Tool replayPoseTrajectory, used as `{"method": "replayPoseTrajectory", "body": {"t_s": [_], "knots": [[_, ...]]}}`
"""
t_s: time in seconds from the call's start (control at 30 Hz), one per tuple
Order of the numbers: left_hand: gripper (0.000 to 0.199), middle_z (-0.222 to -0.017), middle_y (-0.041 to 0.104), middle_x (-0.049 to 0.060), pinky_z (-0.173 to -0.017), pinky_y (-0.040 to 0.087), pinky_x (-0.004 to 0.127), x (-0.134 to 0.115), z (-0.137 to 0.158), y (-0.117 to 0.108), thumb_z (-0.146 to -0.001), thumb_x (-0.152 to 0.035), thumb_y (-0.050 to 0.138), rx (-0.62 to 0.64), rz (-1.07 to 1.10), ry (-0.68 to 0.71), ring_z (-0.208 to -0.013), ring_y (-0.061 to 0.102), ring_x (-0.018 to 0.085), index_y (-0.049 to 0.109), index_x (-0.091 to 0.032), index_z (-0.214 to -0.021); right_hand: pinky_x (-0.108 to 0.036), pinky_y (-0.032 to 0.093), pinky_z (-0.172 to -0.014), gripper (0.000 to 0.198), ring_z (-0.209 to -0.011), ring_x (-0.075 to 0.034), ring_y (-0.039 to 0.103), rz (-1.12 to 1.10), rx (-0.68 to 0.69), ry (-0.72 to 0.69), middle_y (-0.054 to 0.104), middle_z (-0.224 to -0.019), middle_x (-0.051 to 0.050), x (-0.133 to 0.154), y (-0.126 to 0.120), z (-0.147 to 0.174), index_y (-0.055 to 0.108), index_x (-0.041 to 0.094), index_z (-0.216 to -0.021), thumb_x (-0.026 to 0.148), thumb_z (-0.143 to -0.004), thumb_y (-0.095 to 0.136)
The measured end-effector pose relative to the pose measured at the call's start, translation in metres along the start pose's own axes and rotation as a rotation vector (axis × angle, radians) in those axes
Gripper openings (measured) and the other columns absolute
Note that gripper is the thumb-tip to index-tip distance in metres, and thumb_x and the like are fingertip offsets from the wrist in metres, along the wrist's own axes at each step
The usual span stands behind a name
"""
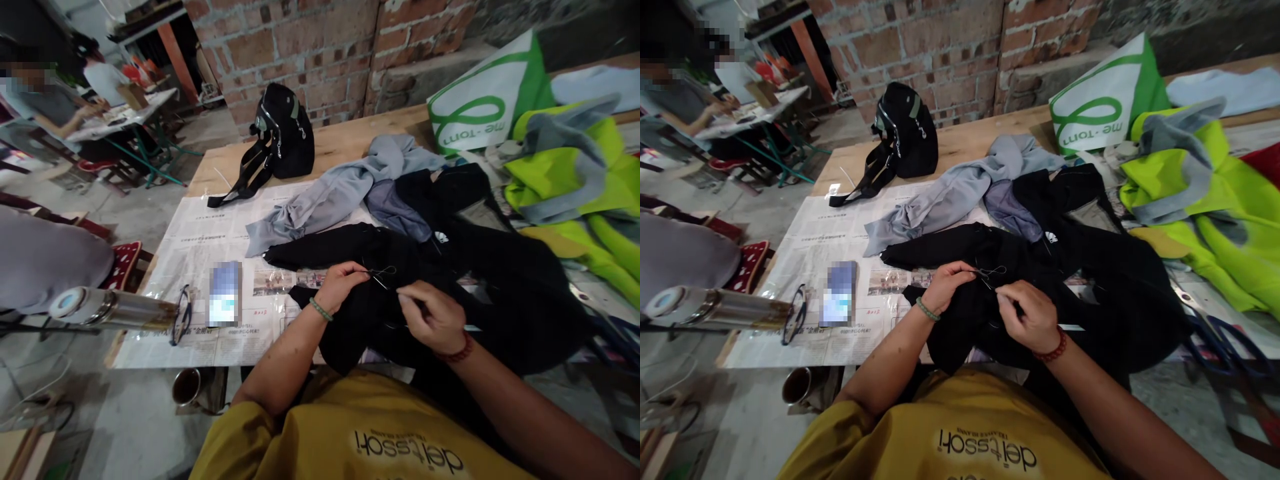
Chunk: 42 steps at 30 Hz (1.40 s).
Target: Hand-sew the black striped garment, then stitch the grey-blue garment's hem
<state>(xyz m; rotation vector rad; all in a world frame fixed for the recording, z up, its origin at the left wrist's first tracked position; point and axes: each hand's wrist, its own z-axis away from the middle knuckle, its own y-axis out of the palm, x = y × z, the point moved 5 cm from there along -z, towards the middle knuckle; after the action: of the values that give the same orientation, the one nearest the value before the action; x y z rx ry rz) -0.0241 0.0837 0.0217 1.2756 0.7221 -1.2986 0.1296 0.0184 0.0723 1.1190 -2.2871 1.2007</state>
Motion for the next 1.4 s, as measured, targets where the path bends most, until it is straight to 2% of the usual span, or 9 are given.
{"method": "replayPoseTrajectory", "body": {"t_s": [0.1,0.27,0.43,0.63,0.83,1.07,1.23,1.4], "knots": [[0.016,-0.059,0.057,-0.003,-0.058,0.034,0.02,0.0,-0.001,-0.001,-0.057,-0.025,0.069,-0.019,0.041,-0.027,-0.058,0.047,0.007,0.064,-0.013,-0.066,-0.033,0.047,-0.06,0.011,-0.06,-0.018,0.059,-0.022,0.065,0.015,0.063,-0.067,-0.003,-0.007,0.01,0.009,0.062,0.027,-0.083,0.025,-0.081,0.051],[0.019,-0.055,0.056,-0.004,-0.054,0.035,0.021,0.005,-0.001,-0.003,-0.054,-0.027,0.072,-0.029,0.09,-0.121,-0.052,0.048,0.007,0.062,-0.013,-0.064,-0.031,0.048,-0.068,0.011,-0.074,-0.017,0.062,0.055,-0.03,0.021,0.066,-0.08,-0.004,-0.031,0.011,0.003,0.061,0.022,-0.086,0.018,-0.081,0.051],[0.023,-0.055,0.057,-0.004,-0.055,0.035,0.021,0.01,0.001,0.004,-0.05,-0.026,0.075,0.07,0.077,-0.218,-0.052,0.049,0.007,0.061,-0.012,-0.062,-0.032,0.048,-0.073,0.012,-0.078,-0.017,0.061,0.086,0.029,0.009,0.066,-0.082,-0.004,-0.045,0.022,0.001,0.061,0.021,-0.087,0.017,-0.081,0.051],[0.024,-0.057,0.058,-0.004,-0.058,0.036,0.021,0.011,0.002,0.007,-0.049,-0.026,0.075,0.097,0.104,-0.242,-0.055,0.051,0.007,0.06,-0.013,-0.062,-0.033,0.048,-0.074,0.016,-0.08,-0.018,0.06,0.088,0.049,-0.044,0.064,-0.085,-0.006,-0.041,0.025,0.001,0.059,0.021,-0.095,0.018,-0.08,0.053],[0.024,-0.056,0.058,-0.004,-0.057,0.035,0.022,0.01,0.003,0.006,-0.049,-0.026,0.075,0.086,0.118,-0.241,-0.053,0.05,0.007,0.059,-0.013,-0.063,-0.032,0.046,-0.07,0.017,-0.069,-0.015,0.058,0.101,0.042,-0.03,0.064,-0.083,-0.005,-0.043,0.026,0.002,0.059,0.021,-0.096,0.02,-0.08,0.053],[0.023,-0.057,0.059,-0.003,-0.061,0.038,0.023,0.01,0.002,0.006,-0.049,-0.025,0.075,0.079,0.131,-0.22,-0.056,0.051,0.008,0.061,-0.013,-0.062,-0.034,0.042,-0.075,0.022,-0.072,-0.016,0.06,0.132,0.049,-0.165,0.067,-0.085,-0.004,-0.027,0.02,0.002,0.062,0.023,-0.101,0.023,-0.079,0.059],[0.023,-0.06,0.06,-0.003,-0.064,0.038,0.023,0.006,0.001,0.006,-0.048,-0.025,0.076,0.088,0.127,-0.176,-0.06,0.052,0.009,0.063,-0.013,-0.063,-0.034,0.04,-0.074,0.016,-0.074,-0.015,0.06,0.141,0.16,-0.252,0.068,-0.082,-0.004,-0.016,0.024,-0.011,0.068,0.025,-0.094,0.028,-0.081,0.06],[0.023,-0.06,0.059,-0.003,-0.065,0.037,0.023,0.002,0.001,0.005,-0.047,-0.025,0.077,0.073,0.148,-0.152,-0.061,0.05,0.009,0.063,-0.013,-0.061,-0.032,0.043,-0.072,0.015,-0.073,-0.015,0.061,0.018,0.139,-0.172,0.068,-0.078,-0.003,-0.013,0.027,-0.03,0.068,0.024,-0.082,0.029,-0.084,0.055]]}}
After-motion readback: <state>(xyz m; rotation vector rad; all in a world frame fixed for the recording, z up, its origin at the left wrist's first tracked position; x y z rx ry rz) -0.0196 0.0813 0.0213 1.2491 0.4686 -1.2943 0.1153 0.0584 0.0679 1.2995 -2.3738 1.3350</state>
